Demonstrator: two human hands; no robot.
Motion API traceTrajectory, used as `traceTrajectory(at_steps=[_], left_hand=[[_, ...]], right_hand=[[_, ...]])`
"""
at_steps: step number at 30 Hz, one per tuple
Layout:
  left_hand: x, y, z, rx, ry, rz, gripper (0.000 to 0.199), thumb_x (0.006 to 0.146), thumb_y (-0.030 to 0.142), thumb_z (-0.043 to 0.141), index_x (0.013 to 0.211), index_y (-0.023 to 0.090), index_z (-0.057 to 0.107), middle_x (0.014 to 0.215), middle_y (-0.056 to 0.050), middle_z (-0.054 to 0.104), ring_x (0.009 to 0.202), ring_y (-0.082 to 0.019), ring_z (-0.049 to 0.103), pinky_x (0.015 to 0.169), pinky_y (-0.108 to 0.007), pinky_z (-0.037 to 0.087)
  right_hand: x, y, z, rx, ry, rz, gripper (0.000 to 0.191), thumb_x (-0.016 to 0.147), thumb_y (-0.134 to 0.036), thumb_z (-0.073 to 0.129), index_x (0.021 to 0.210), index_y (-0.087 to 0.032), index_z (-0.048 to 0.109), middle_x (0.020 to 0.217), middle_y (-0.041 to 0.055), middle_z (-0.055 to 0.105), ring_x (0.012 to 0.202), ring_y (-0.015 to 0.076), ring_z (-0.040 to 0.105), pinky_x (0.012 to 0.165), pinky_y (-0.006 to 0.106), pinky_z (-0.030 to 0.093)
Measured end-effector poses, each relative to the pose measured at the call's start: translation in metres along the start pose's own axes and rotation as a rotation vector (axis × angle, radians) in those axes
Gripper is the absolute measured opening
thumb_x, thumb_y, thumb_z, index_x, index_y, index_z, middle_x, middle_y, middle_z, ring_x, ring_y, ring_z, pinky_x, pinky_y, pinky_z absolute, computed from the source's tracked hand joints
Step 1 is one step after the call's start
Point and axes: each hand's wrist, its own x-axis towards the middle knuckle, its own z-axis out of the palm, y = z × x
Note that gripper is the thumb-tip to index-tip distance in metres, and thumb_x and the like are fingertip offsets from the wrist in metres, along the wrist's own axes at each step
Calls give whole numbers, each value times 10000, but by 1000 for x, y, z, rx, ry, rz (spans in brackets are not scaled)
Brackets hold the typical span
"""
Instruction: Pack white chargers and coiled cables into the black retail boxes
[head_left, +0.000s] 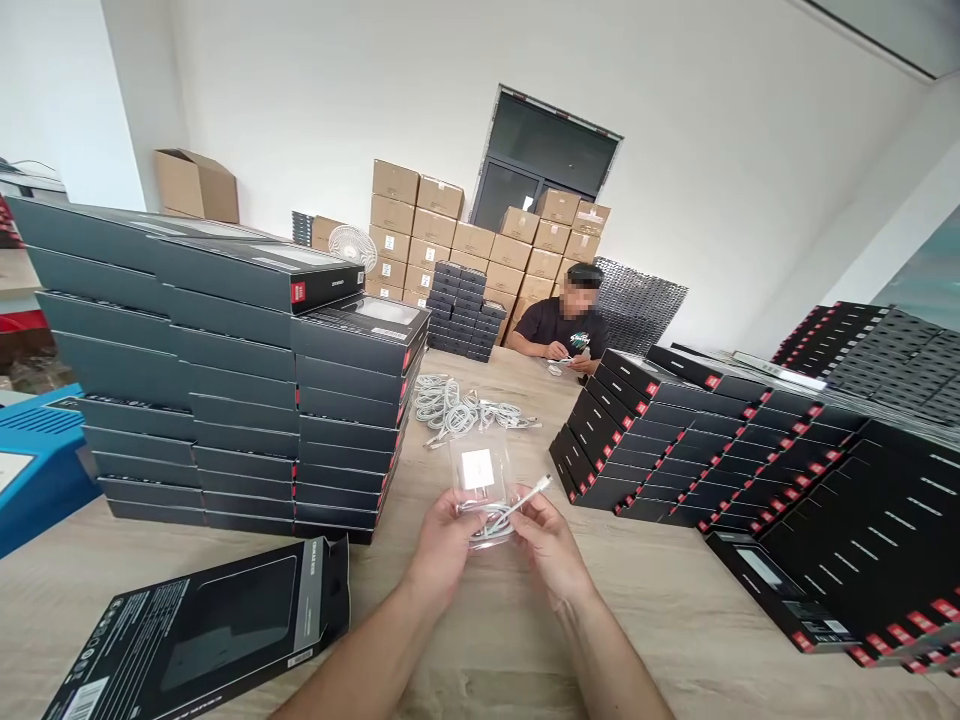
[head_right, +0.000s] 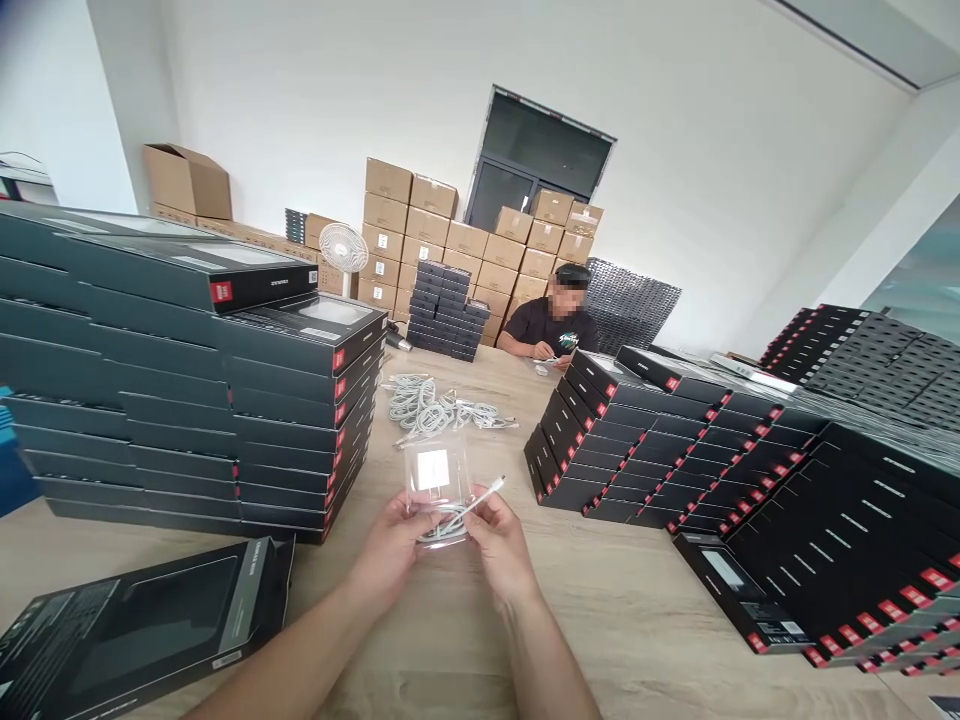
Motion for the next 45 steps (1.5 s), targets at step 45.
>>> traceTrajectory(at_steps=[45], left_hand=[[-7,20,7,-119,-109,-42,358,521,79,662,869,154,691,825,-45,751,810,-230,708,788,-324,508]], right_hand=[[-5,-10,11,-1333,39,-779,386,906,-109,482,1166,-238,736,849,82,692,786,211,646,724,319,508]])
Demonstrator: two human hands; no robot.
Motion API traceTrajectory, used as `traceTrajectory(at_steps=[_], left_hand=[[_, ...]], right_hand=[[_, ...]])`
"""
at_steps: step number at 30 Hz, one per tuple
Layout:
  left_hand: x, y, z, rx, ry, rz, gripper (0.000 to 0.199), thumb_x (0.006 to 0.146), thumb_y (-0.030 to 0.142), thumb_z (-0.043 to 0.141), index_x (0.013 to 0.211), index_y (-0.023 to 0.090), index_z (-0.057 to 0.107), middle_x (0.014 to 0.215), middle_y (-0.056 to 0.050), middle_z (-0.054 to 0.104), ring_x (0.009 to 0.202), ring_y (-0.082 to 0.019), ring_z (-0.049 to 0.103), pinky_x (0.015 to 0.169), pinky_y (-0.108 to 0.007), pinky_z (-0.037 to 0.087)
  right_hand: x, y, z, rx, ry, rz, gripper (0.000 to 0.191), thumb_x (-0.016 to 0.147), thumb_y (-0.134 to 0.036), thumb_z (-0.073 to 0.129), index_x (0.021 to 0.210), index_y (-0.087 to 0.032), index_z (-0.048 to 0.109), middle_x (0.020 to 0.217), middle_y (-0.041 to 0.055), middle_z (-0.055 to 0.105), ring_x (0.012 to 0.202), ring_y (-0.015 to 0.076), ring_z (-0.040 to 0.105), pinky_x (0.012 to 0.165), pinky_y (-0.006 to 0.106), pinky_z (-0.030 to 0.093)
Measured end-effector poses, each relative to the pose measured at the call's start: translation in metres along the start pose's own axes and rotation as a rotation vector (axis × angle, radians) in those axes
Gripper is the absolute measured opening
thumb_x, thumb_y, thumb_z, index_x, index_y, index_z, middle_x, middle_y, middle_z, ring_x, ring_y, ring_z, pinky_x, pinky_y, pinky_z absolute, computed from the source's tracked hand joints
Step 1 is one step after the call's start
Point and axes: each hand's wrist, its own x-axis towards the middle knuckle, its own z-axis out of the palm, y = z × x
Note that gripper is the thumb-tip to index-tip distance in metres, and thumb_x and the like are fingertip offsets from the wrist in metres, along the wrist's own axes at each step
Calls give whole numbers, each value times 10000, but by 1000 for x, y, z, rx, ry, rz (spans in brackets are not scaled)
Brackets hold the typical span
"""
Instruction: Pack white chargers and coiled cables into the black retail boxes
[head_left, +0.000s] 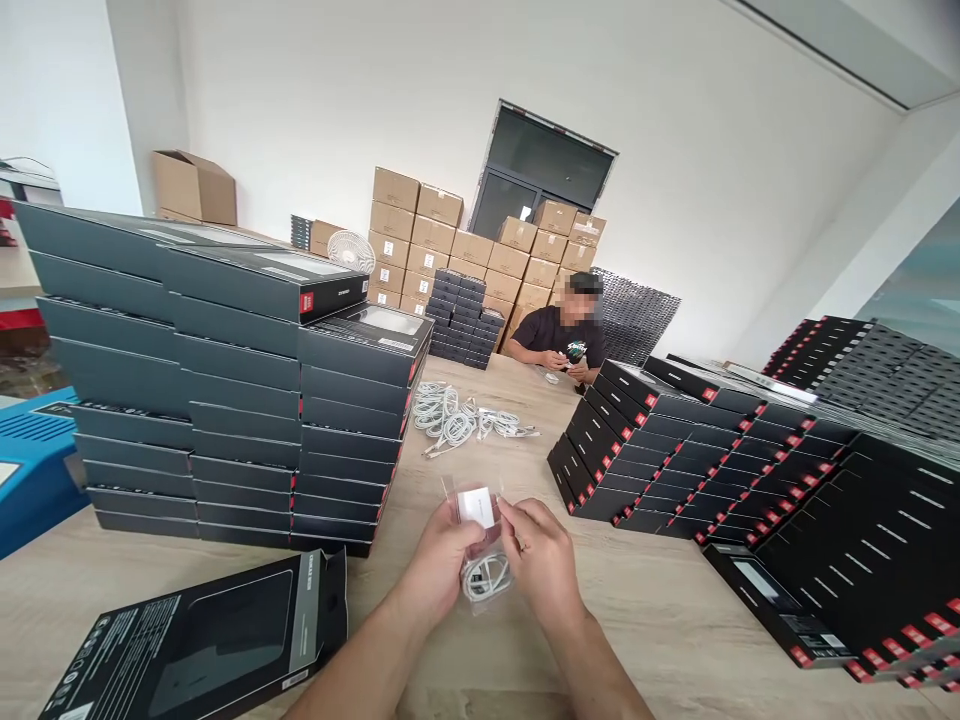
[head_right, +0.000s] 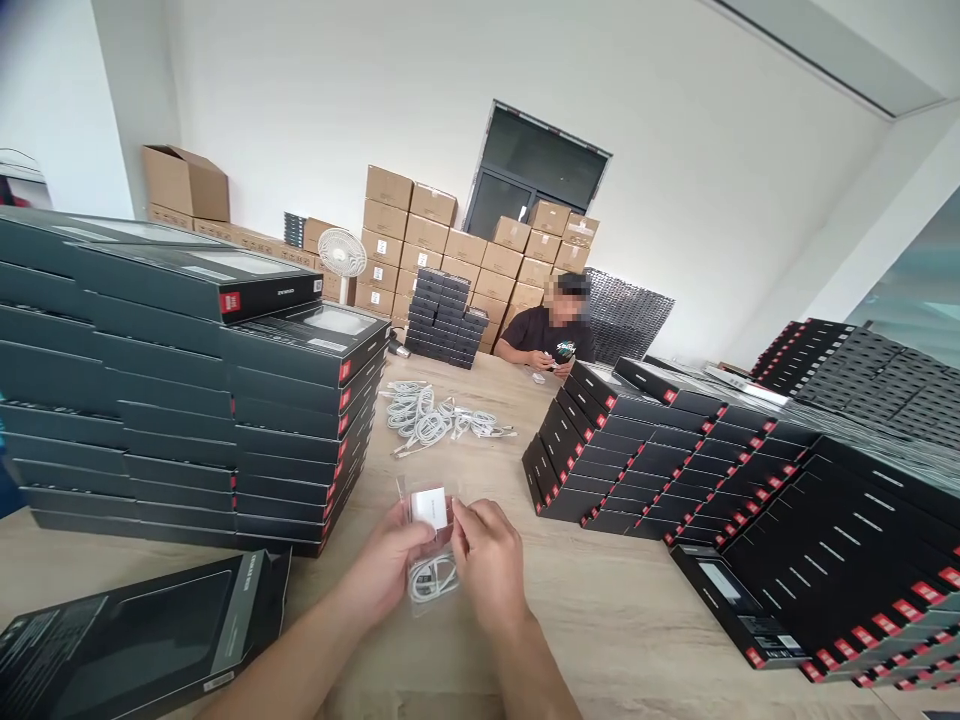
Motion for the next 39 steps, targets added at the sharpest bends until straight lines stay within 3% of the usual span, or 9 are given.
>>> traceTrajectory(at_steps=[7,10,13,17,20,25,32,35,39], left_hand=[[-3,2,-2,-6,-19,-1,327,542,71,675,859,148,688,821,-48,753,796,-224,705,748,-309,514],[-3,4,-6,-22,7,-5,335,536,65,692,860,151,687,814,-41,751,820,-225,705,772,-311,518],[-2,7,-10,-46,14,-16,351,528,56,696,865,154,695,854,-45,756,867,-232,706,851,-343,529],[-2,11,-14,-72,41,-62,385,526,38,693,891,162,698,884,-46,757,867,-219,704,877,-365,545],[-2,11,-13,-79,67,-59,382,527,23,687,885,157,695,865,-45,754,826,-200,700,854,-359,565],[0,7,-10,-92,83,-56,449,543,4,685,959,170,681,862,-32,754,797,-182,703,820,-328,575],[5,8,-14,-115,117,0,423,556,36,747,955,167,692,887,-34,764,808,-166,703,842,-286,551],[4,7,-15,-128,35,-10,439,602,115,803,1023,175,696,919,-46,767,850,-192,711,832,-293,541],[1,3,-10,-156,-65,-26,671,604,109,780,1243,234,619,983,-47,768,879,-231,720,784,-320,542]], right_hand=[[4,-14,-1,-139,-106,34,350,940,-144,474,1129,-237,754,794,72,647,718,204,594,622,298,432],[5,-18,-2,-119,-84,70,334,947,-200,499,1143,-280,758,857,87,626,809,229,568,698,327,458],[4,-13,-2,54,-78,151,323,936,-242,538,1161,-340,748,978,88,619,932,243,566,850,391,489],[1,3,-6,416,-229,270,320,963,-313,526,1224,-386,695,1241,68,601,1187,240,550,1035,428,450],[-2,11,-9,558,-287,274,341,983,-340,501,1287,-389,647,1359,51,563,1295,240,500,1116,450,384],[-6,10,1,546,-214,216,386,983,-284,487,1340,-366,611,1275,65,622,1187,216,581,1048,387,452],[-7,1,25,403,-78,215,441,981,-226,437,1390,-320,574,899,55,642,831,187,629,804,305,513],[-3,-3,21,385,-46,227,426,986,-248,421,1368,-308,602,862,52,603,796,189,605,784,307,509],[-3,-7,10,479,-31,309,413,987,-337,439,1353,-273,621,904,65,609,867,209,605,848,332,504]])
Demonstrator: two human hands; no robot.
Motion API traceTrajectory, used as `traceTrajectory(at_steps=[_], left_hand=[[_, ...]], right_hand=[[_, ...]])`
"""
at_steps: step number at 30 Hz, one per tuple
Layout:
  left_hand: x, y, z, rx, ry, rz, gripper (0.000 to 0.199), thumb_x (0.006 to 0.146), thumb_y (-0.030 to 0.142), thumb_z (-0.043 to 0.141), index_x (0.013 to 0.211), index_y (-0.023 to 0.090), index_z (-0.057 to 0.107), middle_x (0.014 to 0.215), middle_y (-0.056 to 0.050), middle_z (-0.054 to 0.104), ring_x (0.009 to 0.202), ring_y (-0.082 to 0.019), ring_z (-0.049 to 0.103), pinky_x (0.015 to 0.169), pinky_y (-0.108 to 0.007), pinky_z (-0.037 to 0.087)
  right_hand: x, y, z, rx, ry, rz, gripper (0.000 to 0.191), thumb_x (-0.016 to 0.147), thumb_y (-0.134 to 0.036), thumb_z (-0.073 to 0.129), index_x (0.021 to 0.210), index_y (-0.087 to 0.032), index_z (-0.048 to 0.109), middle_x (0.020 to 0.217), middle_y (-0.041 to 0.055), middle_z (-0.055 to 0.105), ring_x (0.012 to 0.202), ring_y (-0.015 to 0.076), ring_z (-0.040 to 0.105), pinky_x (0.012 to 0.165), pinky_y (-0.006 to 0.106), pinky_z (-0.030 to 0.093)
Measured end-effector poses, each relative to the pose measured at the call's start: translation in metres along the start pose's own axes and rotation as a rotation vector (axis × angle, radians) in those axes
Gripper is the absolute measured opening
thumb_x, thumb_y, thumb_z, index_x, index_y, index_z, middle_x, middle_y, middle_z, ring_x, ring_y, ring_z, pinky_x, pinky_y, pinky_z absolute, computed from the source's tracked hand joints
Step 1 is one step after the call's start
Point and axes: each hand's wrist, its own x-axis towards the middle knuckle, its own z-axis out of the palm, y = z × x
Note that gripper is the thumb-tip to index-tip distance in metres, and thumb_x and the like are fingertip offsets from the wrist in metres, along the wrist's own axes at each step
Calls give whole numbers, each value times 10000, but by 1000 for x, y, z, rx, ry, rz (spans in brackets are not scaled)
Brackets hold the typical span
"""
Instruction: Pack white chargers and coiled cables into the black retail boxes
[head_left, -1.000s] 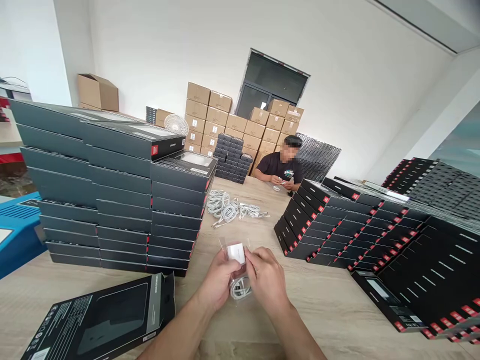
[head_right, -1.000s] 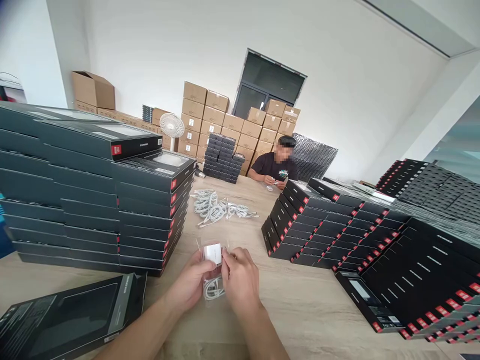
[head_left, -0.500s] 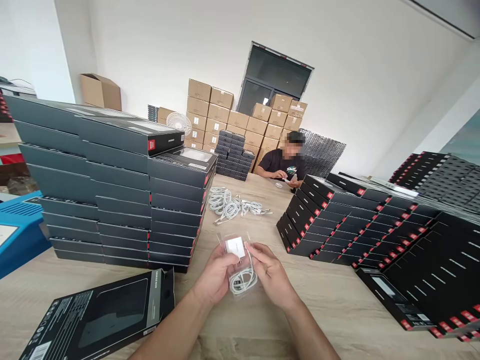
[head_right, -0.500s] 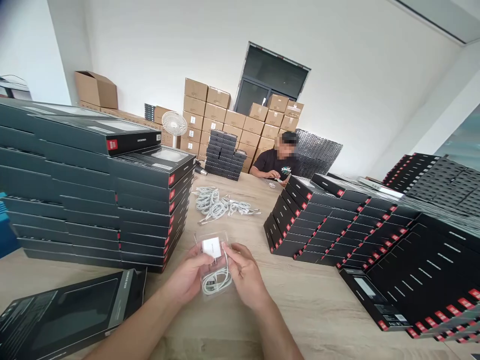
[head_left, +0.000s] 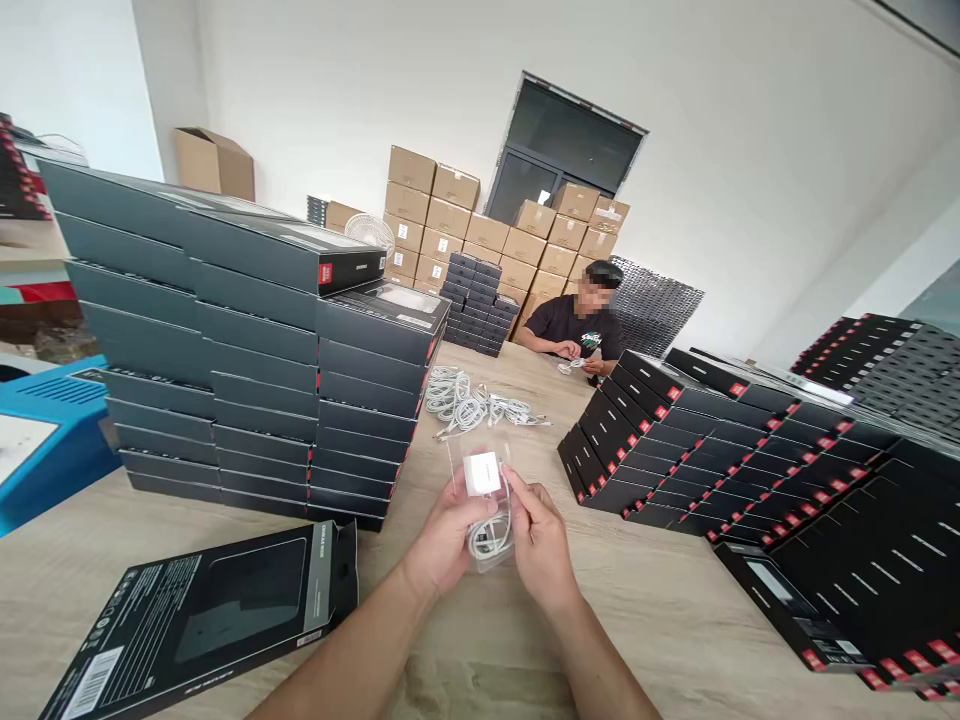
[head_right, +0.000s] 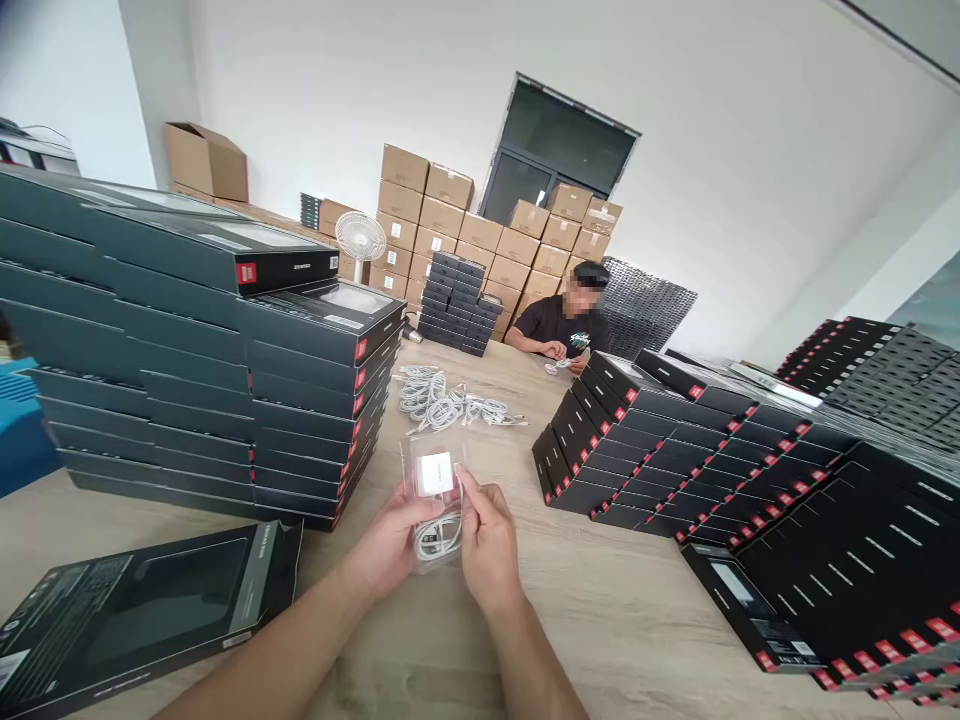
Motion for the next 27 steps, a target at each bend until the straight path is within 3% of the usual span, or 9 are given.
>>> traceTrajectory(at_steps=[3,6,9,12,16,20,24,27], left_hand=[[-2,1,3,-33,79,-21,740,584,92,735,1292,242,585,974,-51,769,887,-263,725,759,-357,558],[-4,7,3,-44,81,-49,705,599,122,726,1279,246,590,985,-61,762,883,-290,724,714,-396,575],[-5,9,3,-24,-13,-96,594,630,161,725,1211,236,622,999,-81,753,806,-304,720,632,-429,581],[-5,6,2,0,-58,-93,456,645,153,723,1092,213,655,910,-71,748,712,-269,701,587,-409,577],[-4,6,0,26,-66,-122,389,648,142,707,1028,212,661,853,-53,740,679,-251,687,565,-388,565],[-5,9,2,62,-100,-195,384,640,153,656,1023,175,671,846,-65,734,717,-249,692,631,-374,553],[-9,-2,9,301,-127,-277,400,599,201,636,990,126,680,816,-88,734,682,-208,683,652,-311,516],[-17,-9,16,458,-82,-316,483,570,218,654,1044,124,658,751,-66,708,657,-217,670,625,-315,503]], right_hand=[[-4,-3,-7,203,-22,165,511,956,-416,517,1450,-286,506,1023,58,641,915,209,614,839,329,509],[-5,-6,-16,447,-92,329,737,872,-445,650,1530,-297,354,1024,42,642,813,191,613,641,284,509],[-5,-10,-20,599,-203,387,762,795,-419,749,1477,-273,445,1040,58,669,847,206,628,618,276,501],[-5,-15,-18,636,-224,390,720,766,-391,781,1419,-255,513,1068,66,698,888,220,639,651,284,505],[-6,-16,-17,572,-226,427,753,750,-386,790,1426,-232,494,974,47,712,718,181,618,526,247,451],[-4,-9,-26,726,-298,502,805,735,-422,801,1448,-255,467,1057,65,717,788,214,670,587,279,501],[-1,1,-34,913,-84,590,805,766,-568,727,1468,-305,432,915,18,731,754,209,687,625,294,522],[-1,8,-35,902,17,602,635,716,-443,810,1297,-268,623,805,-17,721,669,163,648,575,245,502]])
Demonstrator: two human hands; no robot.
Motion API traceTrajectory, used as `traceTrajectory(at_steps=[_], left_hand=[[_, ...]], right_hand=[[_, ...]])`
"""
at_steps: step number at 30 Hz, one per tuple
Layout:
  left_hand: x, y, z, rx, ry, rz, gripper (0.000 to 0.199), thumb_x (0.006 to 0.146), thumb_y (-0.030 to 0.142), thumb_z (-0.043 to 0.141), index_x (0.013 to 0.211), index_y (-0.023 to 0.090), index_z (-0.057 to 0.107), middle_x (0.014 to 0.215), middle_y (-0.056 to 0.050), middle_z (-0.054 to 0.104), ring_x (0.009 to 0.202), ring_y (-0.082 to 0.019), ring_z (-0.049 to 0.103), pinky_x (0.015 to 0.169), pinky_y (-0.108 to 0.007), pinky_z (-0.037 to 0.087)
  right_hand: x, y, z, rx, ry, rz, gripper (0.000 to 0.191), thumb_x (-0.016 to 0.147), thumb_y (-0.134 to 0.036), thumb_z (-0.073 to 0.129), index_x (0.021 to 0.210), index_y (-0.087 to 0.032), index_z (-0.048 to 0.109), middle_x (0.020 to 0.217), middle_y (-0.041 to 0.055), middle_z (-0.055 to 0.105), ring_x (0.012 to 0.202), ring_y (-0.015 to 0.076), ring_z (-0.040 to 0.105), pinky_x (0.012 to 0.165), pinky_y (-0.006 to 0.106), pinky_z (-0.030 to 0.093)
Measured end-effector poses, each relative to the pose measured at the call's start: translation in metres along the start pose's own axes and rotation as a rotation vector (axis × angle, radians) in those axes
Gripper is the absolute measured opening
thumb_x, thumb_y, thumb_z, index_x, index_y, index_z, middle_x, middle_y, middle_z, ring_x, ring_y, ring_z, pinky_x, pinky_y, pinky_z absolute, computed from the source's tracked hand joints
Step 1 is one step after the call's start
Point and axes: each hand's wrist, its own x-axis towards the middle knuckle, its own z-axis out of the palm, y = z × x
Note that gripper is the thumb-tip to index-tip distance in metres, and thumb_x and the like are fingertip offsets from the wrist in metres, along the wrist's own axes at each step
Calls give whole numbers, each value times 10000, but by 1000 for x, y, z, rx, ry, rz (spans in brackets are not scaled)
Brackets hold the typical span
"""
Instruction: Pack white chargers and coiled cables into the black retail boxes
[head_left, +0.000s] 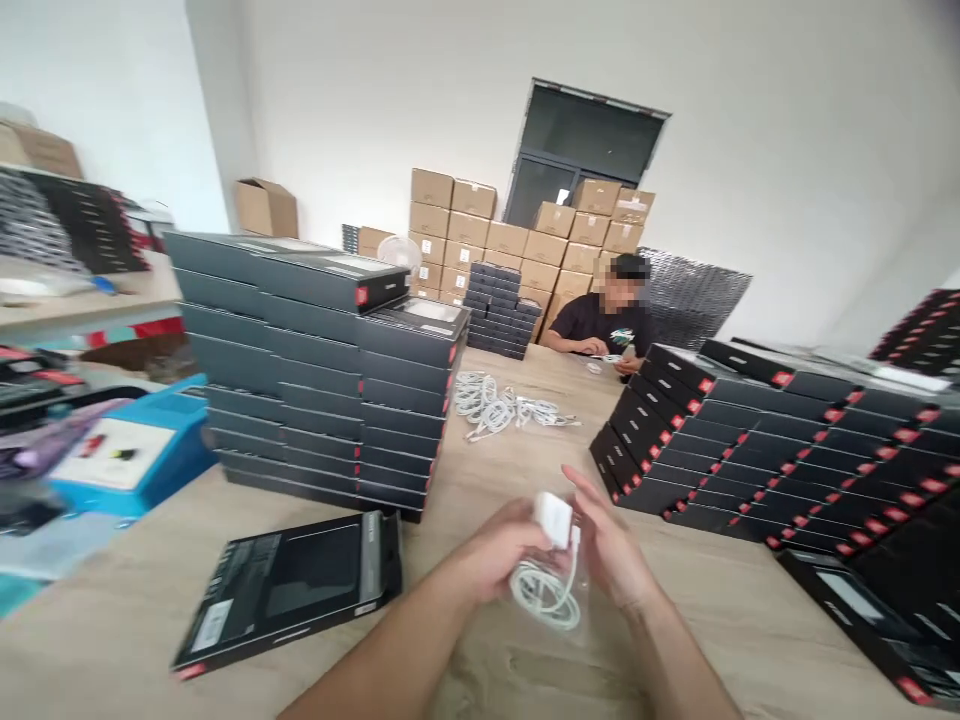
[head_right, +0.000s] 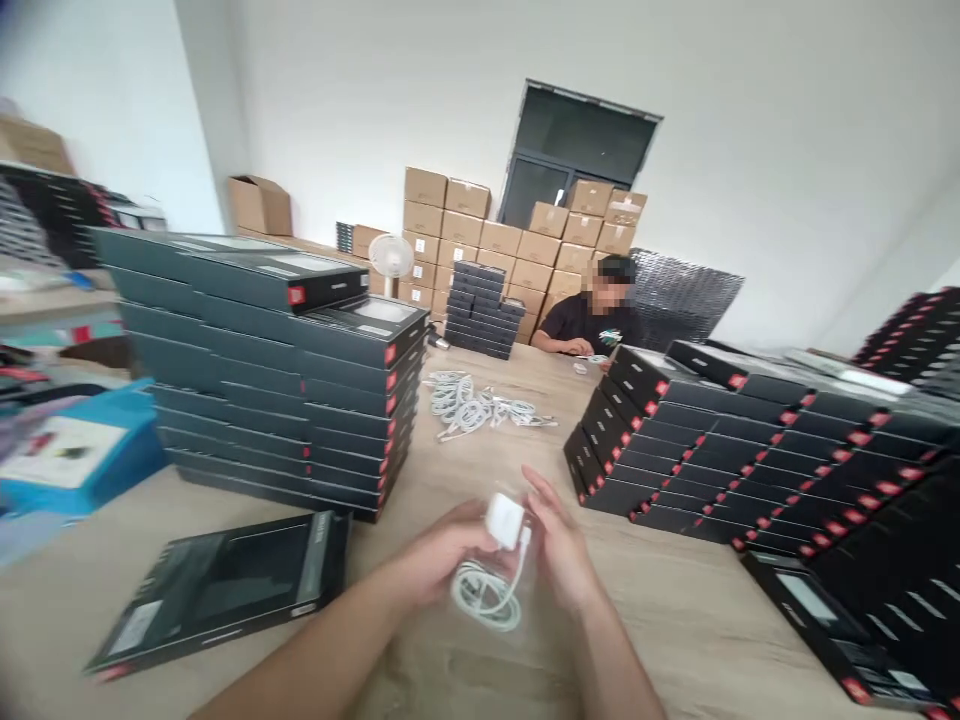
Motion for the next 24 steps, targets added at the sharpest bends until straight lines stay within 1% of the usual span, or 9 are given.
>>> traceTrajectory(at_steps=[3,5,7,9,11,13,15,19,24], left_hand=[[-29,9,1,180,163,-6,689,632,331,743,1277,177,556,882,-52,715,824,-238,683,717,-324,509],[-64,26,-4,529,243,32,824,619,405,809,1365,238,502,1052,-56,706,953,-244,668,841,-332,499],[-103,49,-12,976,220,117,665,701,466,744,1308,266,561,1171,-69,677,1040,-266,648,912,-364,486],[-134,72,-25,1275,230,150,422,769,397,658,1174,284,620,1230,-42,659,1140,-266,611,1000,-378,451],[-151,89,-42,1478,230,102,454,689,295,679,1139,275,617,1372,-41,583,1266,-282,538,1083,-385,401],[-157,96,-58,1631,279,-68,667,571,257,719,1225,247,591,1505,-90,465,1387,-343,419,1146,-433,342],[-155,93,-69,1711,298,-181,796,553,274,709,1329,232,534,1558,-118,391,1428,-362,364,1169,-458,307],[-148,81,-74,1782,311,-158,768,601,257,609,1362,238,507,1437,-105,505,1336,-334,472,1116,-454,372],[-143,79,-51,1732,234,-122,806,543,245,633,1343,251,537,1364,-90,506,1314,-339,457,1078,-436,413]], right_hand=[[7,5,-8,51,35,23,417,692,-374,831,1061,-201,742,776,-1,723,616,150,631,519,236,501],[13,9,-14,143,94,24,324,692,-317,826,984,-192,757,781,6,733,647,151,654,521,225,518],[19,12,-18,226,143,54,250,713,-256,799,951,-195,753,763,8,737,651,147,670,514,212,525],[23,14,-19,279,172,94,190,749,-215,760,937,-189,744,714,10,728,605,137,668,483,201,517],[26,16,-18,311,186,119,154,778,-186,729,932,-173,736,671,12,712,550,129,656,451,196,507],[26,17,-15,335,193,126,140,790,-161,713,929,-159,731,649,11,700,517,124,648,441,198,512],[25,17,-12,351,186,128,137,794,-145,707,929,-156,727,642,7,694,508,123,648,449,205,525],[23,14,-10,376,162,125,129,801,-141,698,927,-160,721,630,1,685,483,126,646,432,209,522],[24,7,-11,443,168,99,92,818,-144,684,902,-161,716,622,-1,681,487,117,637,442,205,532]])
